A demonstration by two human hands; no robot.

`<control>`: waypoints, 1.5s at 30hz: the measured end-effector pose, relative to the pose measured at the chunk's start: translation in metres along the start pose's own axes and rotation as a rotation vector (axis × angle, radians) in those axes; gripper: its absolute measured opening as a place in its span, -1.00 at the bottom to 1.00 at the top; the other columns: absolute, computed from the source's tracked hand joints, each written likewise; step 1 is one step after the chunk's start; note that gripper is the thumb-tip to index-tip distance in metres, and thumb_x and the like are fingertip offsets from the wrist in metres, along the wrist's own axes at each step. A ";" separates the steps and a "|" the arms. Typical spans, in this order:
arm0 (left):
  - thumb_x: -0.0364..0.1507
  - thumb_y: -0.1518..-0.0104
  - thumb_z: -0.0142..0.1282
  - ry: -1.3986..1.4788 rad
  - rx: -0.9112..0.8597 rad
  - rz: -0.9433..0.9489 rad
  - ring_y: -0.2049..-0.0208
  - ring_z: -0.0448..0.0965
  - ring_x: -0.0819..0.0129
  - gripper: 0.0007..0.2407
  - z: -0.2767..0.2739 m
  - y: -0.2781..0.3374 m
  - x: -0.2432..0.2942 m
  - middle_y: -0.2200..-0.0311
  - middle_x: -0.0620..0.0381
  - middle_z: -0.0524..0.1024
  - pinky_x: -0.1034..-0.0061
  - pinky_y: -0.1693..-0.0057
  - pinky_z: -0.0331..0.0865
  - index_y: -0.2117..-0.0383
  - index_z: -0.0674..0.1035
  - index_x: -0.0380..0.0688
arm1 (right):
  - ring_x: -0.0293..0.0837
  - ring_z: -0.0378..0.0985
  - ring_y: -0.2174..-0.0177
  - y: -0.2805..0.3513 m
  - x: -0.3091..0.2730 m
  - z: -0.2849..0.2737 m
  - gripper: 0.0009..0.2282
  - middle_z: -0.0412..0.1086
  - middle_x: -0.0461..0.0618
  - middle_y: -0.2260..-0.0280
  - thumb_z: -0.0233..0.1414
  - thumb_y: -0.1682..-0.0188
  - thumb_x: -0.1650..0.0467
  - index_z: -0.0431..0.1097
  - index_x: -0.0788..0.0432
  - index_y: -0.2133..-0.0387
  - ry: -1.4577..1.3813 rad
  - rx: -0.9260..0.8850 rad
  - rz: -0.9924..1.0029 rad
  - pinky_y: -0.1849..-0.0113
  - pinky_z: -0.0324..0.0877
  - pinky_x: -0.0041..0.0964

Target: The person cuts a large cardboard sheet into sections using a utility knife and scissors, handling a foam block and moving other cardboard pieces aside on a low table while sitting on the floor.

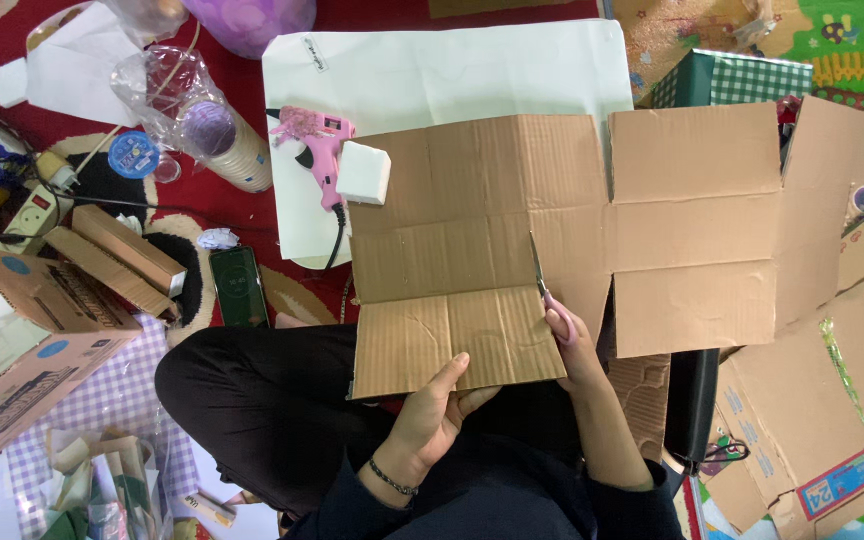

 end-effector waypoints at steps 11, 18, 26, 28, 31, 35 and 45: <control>-0.53 -0.14 0.03 0.083 0.063 -0.088 0.06 0.58 -0.10 -0.61 -0.005 -0.008 0.014 -0.01 -0.32 0.52 0.24 0.01 0.55 -0.13 0.38 -0.35 | -0.17 0.31 -0.12 -0.007 0.002 -0.010 -0.38 0.32 0.01 -0.14 -0.13 -0.02 0.09 0.19 0.25 -0.25 0.456 -0.191 -0.137 -0.12 0.19 -0.27; -0.50 -0.17 0.00 -0.003 0.051 -0.080 0.00 0.57 0.01 -0.63 0.004 0.002 0.019 -0.04 -0.18 0.53 0.28 -0.06 0.52 -0.12 0.43 -0.33 | -0.34 0.34 0.21 -0.006 0.010 -0.008 -0.60 0.37 -0.15 0.23 -0.14 -0.11 0.15 0.40 0.21 0.04 0.435 -0.153 -0.143 0.16 0.25 -0.42; -0.30 -0.07 0.09 -0.345 -0.564 -0.471 -0.07 0.52 -0.14 -0.41 -0.016 0.023 0.018 -0.13 -0.26 0.46 0.19 -0.16 0.43 -0.25 0.35 -0.39 | -0.26 0.39 0.00 -0.010 0.009 -0.014 -0.63 0.43 -0.04 -0.01 -0.21 -0.16 0.30 0.37 0.26 -0.08 0.456 -0.008 -0.150 -0.02 0.27 -0.37; -0.29 -0.18 0.01 -0.722 -0.862 -0.423 -0.08 0.52 0.11 -0.48 -0.026 0.044 0.044 -0.14 -0.14 0.45 0.38 -0.19 0.39 -0.25 0.33 -0.30 | -0.29 0.39 0.12 0.002 -0.007 -0.009 -0.65 0.44 -0.07 0.11 -0.15 -0.15 0.29 0.40 0.27 -0.04 0.384 -0.040 -0.134 0.11 0.28 -0.40; -0.30 -0.29 -0.05 -1.348 -1.154 0.089 0.07 0.56 0.31 -0.70 0.023 0.082 0.102 0.05 0.03 0.49 0.50 -0.08 0.39 -0.06 0.41 -0.19 | -0.33 0.38 0.28 0.017 -0.017 -0.004 -0.68 0.40 -0.13 0.29 -0.13 -0.15 0.27 0.42 0.26 0.07 0.298 -0.078 -0.097 0.25 0.28 -0.44; -0.30 -0.26 -0.15 -1.114 -0.828 0.475 0.01 0.56 0.30 -0.77 0.111 0.035 0.153 0.05 0.10 0.51 0.45 -0.11 0.46 0.19 0.56 -0.07 | -0.28 0.41 0.25 0.027 -0.010 -0.021 -0.71 0.42 -0.09 0.25 -0.04 -0.08 0.38 0.40 0.27 -0.02 0.237 -0.094 -0.051 0.23 0.30 -0.42; 0.29 -0.03 -0.05 -1.950 -0.346 0.947 -0.01 0.59 0.08 -0.35 0.198 -0.160 0.150 0.06 0.15 0.59 0.09 -0.14 0.40 -0.06 0.54 0.11 | -0.10 0.27 -0.08 0.018 0.003 -0.091 -0.60 0.36 0.21 -0.11 0.04 0.03 0.45 0.37 0.35 -0.10 0.328 0.140 -0.235 -0.11 0.23 -0.01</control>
Point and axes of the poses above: each hand's wrist, its own y-axis away from the middle knuckle, its own z-axis out of the palm, x = y × z, the point moved 1 cm from there along -y, towards the middle knuckle
